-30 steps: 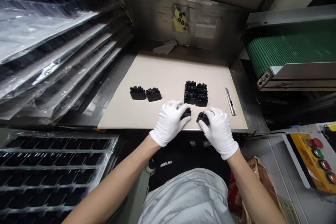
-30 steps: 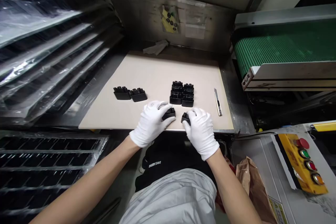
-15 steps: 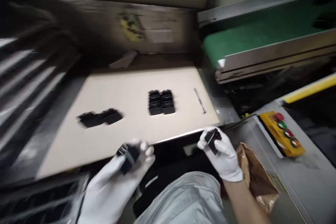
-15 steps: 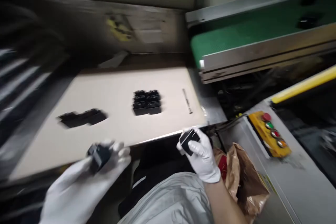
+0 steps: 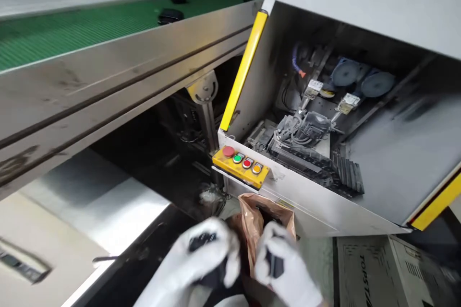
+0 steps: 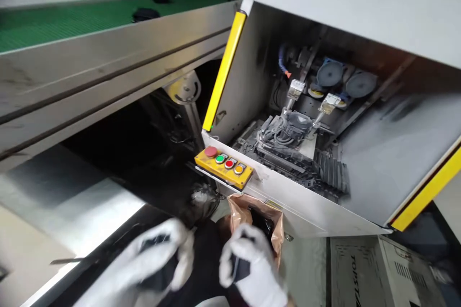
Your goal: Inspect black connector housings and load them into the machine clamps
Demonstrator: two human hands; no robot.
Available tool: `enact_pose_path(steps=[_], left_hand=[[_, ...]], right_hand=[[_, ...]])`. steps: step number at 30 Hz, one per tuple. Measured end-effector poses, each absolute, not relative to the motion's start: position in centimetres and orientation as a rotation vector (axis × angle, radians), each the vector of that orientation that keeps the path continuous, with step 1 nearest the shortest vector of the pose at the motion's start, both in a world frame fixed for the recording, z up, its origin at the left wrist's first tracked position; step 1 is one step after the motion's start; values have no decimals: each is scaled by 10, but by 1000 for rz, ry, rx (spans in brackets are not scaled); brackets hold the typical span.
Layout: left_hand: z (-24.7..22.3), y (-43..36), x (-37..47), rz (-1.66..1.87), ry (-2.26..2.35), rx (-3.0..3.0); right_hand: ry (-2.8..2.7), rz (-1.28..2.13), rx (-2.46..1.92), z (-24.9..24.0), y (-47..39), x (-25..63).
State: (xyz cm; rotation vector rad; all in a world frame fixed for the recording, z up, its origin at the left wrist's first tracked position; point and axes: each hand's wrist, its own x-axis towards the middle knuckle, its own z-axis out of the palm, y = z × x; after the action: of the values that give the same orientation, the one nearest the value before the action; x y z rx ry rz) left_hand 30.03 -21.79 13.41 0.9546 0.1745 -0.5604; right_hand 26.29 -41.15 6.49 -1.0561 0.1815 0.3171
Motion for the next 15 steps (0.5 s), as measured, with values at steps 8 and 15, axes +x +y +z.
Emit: enact_pose_path(steps=[8, 15], left_hand=[[267, -406, 564, 224, -542, 1148], [262, -501, 676, 29, -690, 1297]], right_hand=[[2, -1268, -1673, 247, -600, 440], [-106, -1065, -1710, 257, -678, 588]])
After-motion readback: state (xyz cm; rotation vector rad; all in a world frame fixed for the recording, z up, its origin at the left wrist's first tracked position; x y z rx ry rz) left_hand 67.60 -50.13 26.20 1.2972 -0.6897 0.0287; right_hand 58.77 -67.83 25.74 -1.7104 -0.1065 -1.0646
